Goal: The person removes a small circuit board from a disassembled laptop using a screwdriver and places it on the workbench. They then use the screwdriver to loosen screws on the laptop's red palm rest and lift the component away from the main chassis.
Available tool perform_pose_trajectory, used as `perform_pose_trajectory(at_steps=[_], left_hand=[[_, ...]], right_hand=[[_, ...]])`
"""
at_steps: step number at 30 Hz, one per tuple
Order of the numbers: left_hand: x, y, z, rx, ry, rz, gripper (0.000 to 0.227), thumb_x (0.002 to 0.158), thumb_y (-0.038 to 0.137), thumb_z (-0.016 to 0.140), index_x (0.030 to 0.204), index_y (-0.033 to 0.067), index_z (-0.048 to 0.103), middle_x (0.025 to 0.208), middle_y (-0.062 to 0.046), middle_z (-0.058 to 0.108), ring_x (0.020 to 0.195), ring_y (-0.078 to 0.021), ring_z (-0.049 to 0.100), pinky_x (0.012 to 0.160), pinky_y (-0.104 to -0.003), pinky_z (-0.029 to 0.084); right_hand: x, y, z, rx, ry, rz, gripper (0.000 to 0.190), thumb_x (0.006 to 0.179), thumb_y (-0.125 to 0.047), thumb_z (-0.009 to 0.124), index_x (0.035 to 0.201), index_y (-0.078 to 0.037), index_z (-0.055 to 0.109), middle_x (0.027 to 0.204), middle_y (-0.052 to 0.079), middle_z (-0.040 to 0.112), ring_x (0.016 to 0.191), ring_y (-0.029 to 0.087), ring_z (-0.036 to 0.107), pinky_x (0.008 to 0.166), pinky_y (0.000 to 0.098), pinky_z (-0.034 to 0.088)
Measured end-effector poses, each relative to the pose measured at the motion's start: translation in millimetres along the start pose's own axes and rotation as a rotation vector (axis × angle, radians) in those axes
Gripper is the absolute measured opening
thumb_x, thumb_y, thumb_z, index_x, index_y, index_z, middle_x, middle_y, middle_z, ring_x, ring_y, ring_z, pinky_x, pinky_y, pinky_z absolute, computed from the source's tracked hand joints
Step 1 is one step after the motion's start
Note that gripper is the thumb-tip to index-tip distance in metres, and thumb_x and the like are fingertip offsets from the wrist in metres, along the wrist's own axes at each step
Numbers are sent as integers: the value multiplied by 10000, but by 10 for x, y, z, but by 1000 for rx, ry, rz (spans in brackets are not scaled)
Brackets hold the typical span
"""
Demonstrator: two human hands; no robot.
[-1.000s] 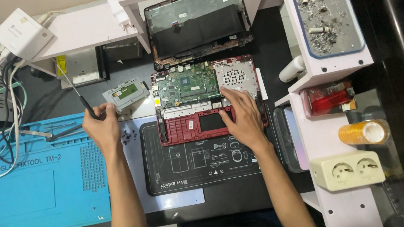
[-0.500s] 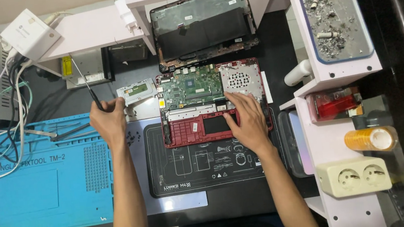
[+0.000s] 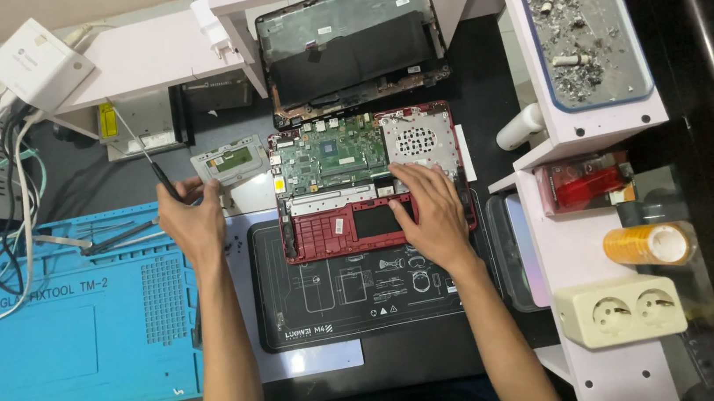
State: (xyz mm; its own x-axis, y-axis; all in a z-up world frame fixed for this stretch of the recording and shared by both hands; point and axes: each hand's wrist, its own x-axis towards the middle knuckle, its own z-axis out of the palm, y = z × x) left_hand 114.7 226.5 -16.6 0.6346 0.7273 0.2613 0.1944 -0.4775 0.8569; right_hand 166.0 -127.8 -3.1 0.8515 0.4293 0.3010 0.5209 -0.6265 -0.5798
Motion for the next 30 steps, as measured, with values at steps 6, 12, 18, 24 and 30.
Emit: perform_pose_trajectory(at_steps=[6,12,18,24,30], left_hand=[[-92,78,-64,-319,46,-171,390,856,-7,808,865,85,430,1017,-147,723,847,-167,702,803,-346,620],[-520,611,28,-554,-71,-275,383,838,-15,813,845,100,448,1018,-152,719,867,-167,705,821,-323,614],[-725,1095,589,-576,-300,-359,407,824,31,816,776,129,424,989,-198,744,860,-200,740,831,-336,644],[-607,1238,1003,-561,-279,-217,377,868,56,782,779,116,421,1008,-210,762,898,-208,768,819,-338,648],[-428,1181,1395,-398,-240,-20,298,929,60,697,828,53,417,992,-181,793,889,-175,764,801,-328,600]], right_hand=[[28,-46,-59,28,5,4,572,918,-247,704,1451,-115,545,1425,92,620,1375,274,525,1244,505,271],[68,-168,-168,314,153,82,496,954,-155,745,1418,-64,593,1387,165,658,1300,306,642,1119,446,509],[418,-65,-73,980,99,344,389,967,-82,681,1342,10,636,1104,115,712,918,178,740,788,274,614],[693,220,-14,972,214,352,327,980,23,717,1307,29,727,1059,86,694,905,117,647,823,251,588],[1075,410,116,915,284,380,371,873,52,738,1241,16,703,1047,80,706,892,128,717,784,245,616]])
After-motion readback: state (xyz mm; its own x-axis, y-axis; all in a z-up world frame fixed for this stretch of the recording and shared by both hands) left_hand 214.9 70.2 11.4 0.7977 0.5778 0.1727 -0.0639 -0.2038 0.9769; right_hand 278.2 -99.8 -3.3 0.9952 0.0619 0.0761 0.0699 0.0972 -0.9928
